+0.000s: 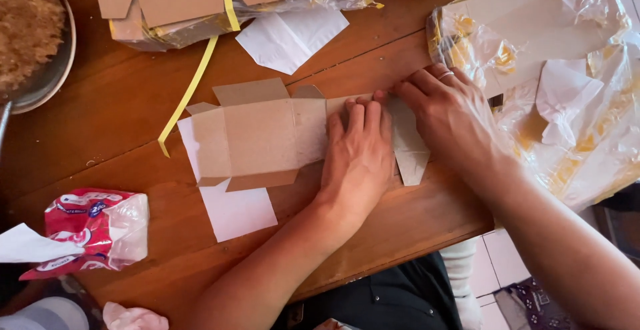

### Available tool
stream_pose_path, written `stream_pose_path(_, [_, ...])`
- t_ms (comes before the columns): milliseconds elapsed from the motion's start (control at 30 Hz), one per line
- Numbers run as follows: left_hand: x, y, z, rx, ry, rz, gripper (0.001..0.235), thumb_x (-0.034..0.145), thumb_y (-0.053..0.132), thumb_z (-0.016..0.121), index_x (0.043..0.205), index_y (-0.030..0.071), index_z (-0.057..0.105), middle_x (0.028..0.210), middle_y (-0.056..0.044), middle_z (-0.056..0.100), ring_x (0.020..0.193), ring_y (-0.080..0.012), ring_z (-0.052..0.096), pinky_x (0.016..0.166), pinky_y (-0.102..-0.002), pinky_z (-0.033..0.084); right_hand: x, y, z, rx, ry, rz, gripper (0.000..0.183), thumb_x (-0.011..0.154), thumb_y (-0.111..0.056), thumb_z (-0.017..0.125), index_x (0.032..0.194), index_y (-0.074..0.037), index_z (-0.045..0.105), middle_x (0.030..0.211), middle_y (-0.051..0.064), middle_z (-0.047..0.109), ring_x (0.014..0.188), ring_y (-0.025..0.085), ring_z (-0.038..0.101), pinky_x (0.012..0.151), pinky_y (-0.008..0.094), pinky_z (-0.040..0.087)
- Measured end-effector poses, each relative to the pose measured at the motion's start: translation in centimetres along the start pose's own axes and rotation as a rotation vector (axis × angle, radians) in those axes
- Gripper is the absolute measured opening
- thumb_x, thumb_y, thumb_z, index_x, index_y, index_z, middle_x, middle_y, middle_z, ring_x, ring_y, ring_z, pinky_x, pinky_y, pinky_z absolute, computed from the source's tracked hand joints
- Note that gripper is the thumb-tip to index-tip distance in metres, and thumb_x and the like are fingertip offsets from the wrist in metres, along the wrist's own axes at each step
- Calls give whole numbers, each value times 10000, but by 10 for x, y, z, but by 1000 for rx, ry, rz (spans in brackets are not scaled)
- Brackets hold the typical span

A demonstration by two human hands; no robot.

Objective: The person folds flat cardboard pieces into small boxes by hand, aligning flaps and tucking tabs to form the structure. They complete one box and place it with others, then begin folding a second piece.

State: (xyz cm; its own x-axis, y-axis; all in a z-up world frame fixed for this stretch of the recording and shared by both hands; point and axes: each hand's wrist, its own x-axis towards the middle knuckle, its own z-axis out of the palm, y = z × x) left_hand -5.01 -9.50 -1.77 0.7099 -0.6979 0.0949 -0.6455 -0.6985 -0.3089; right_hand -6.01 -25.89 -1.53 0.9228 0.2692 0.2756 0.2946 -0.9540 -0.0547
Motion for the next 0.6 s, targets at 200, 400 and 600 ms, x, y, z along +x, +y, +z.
stream_pose_path(200, [-1,2,18,-252,-22,30,727,752,344,562,1374,-9,432,1209,-185,482,1174,-352,445,945,-493,390,-9,-15,5,-211,96,6,172,1007,-203,480,962,-180,645,949,3,629,919,197,670,890,302,534])
stream_pose_path(400, [3,-10,10,-386,-2,49,784,713,331,630,1399,1,445,1252,-188,505,1114,-302,479,898,-461,424,-15,-30,-4,-210,-102,95,436,931,-317,503,1280,-84,624,1212,58,604,1228,235,571,1107,434,377])
stream_pose_path(600, [-2,7,22,-259,-24,-28,763,764,350,561,1425,3,405,1335,-195,459,1172,-295,452,978,-472,390,-20,-24,-17,154,-86,111,467,988,-270,527,1386,-26,539,1220,154,601,1230,373,562,996,449,464])
